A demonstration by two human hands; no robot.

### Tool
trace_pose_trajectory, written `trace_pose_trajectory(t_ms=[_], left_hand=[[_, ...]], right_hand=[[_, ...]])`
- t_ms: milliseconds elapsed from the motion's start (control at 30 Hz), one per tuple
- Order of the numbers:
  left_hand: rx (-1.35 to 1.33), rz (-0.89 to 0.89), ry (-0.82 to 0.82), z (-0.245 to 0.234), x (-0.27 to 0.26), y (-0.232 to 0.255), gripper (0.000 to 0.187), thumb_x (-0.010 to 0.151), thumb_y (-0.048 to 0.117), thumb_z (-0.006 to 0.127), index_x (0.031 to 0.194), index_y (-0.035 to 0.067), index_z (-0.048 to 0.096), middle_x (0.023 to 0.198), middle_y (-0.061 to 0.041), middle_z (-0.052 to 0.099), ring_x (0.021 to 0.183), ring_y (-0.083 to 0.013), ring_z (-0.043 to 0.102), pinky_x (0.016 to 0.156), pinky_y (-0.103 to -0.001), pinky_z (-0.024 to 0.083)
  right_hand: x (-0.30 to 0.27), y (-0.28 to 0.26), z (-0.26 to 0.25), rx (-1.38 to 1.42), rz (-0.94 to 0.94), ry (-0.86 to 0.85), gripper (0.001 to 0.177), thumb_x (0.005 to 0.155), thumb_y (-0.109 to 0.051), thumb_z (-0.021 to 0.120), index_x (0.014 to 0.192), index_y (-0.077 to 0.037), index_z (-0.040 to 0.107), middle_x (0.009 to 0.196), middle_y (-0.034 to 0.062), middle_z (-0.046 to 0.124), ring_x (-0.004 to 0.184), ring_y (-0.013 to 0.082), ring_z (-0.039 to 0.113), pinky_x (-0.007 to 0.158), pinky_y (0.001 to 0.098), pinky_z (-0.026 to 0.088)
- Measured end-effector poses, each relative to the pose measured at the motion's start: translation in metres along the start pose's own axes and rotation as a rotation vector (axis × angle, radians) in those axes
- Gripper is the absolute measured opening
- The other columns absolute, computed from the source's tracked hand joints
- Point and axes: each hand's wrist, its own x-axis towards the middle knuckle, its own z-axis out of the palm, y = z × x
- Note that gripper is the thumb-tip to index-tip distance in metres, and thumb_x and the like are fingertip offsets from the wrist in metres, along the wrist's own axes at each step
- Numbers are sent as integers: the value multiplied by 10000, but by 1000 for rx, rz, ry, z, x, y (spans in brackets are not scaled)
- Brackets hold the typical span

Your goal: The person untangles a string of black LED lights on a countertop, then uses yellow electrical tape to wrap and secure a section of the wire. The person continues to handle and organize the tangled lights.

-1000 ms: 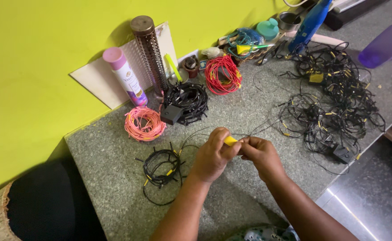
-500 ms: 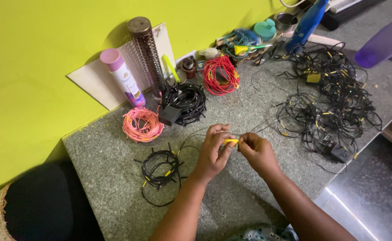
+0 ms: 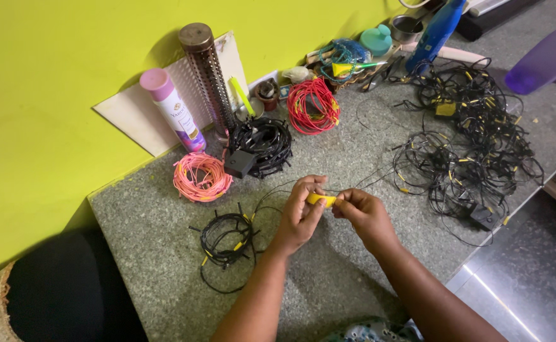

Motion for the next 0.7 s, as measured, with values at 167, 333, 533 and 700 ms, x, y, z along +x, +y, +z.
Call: trace_pose_trajectory(t_ms=[167,333,533,700], left_hand=[[135,129,62,1,2,3,136,1014,115,626,1118,46,572,1458,-195,524,1356,-309,567,1043,-405,516],[209,235,64,7,2,5,138,997,103,678,1091,41,597,1462,-237,505,1438,-395,506,1114,-461,496],[204,124,66,6,4,11,267,907,109,748,1095,23,579,1375,-187,554,1126,-277,652,957,-374,538],[166,141,77,4,3,14,278,912,134,785,1110,42,613,1134,-79,691,1037,-198,693,908,-327,555]], right_hand=[[-5,-6,5,36,-15,70,257,939,-201,681,1061,21,725,950,44,759,888,131,712,832,312,590],[-2,-2,10,50,-25,166,237,917,-167,718,1061,18,758,941,46,773,848,124,700,781,290,578],[1,-3,9,-193,-76,145,186,979,-151,644,1035,13,711,875,16,734,796,85,660,699,239,525],[0,-5,7,-468,-170,170,167,958,-152,663,1005,3,704,798,35,686,721,96,609,651,262,509]])
